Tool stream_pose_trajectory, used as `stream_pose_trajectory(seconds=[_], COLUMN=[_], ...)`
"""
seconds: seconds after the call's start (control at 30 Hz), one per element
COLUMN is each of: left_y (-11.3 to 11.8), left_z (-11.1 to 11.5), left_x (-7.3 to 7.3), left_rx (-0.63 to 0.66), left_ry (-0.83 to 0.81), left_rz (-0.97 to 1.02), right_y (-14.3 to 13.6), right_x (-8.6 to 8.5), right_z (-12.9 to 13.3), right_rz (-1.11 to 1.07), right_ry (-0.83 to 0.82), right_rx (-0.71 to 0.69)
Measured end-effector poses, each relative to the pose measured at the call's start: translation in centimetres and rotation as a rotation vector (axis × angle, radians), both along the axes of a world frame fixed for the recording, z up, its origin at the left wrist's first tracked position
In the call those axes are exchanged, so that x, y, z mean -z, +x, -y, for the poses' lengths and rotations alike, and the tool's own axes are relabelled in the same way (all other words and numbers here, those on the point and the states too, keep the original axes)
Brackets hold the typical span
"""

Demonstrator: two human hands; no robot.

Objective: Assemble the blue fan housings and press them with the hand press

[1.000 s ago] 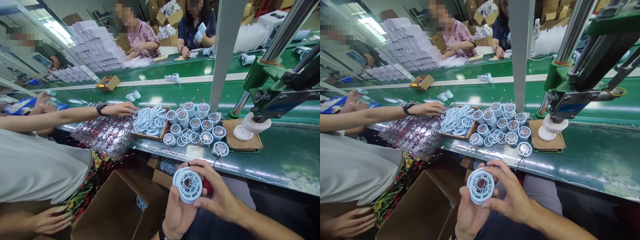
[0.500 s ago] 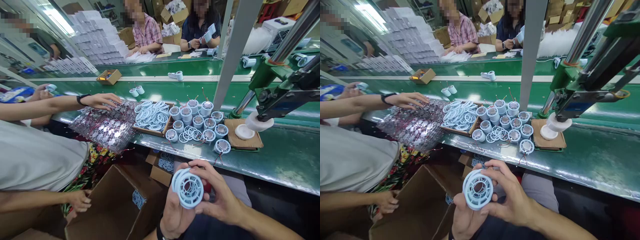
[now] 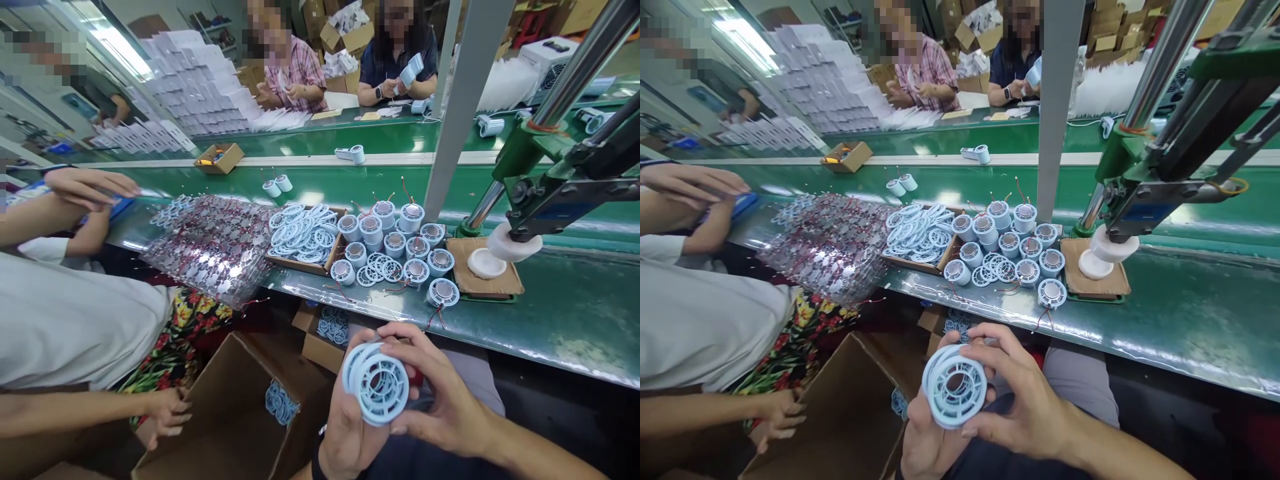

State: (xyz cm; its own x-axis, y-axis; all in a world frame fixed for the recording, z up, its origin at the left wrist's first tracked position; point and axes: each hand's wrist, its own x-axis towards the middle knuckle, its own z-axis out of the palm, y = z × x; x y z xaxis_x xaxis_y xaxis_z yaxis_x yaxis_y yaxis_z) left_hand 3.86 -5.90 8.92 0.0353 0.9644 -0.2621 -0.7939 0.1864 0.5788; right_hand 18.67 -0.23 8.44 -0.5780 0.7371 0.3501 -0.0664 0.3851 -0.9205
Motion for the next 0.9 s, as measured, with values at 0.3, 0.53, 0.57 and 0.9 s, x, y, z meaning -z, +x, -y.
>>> stream_pose_trajectory(seconds=[0.3,0.53,0.57,0.9], left_y=[0.6,1.0,1.0,0.8], left_z=[-0.2,-0.6,-0.6,-0.5], left_x=[1.3,0.8,0.7,-0.2], left_rx=[-0.025,-0.028,-0.034,-0.055], left_ry=[0.124,0.092,0.079,-0.039], left_rz=[0.018,-0.019,-0.033,-0.187], right_y=[0.8,0.8,0.8,0.2], right_x=[-0.2,-1.2,-1.4,-1.8], right_z=[0.1,-0.1,-0.1,-0.5], right_rz=[0.008,0.078,0.076,0.038], right_ry=[-0.092,-0.014,0.001,-0.517], right_rx=[0.025,0.201,0.219,0.117])
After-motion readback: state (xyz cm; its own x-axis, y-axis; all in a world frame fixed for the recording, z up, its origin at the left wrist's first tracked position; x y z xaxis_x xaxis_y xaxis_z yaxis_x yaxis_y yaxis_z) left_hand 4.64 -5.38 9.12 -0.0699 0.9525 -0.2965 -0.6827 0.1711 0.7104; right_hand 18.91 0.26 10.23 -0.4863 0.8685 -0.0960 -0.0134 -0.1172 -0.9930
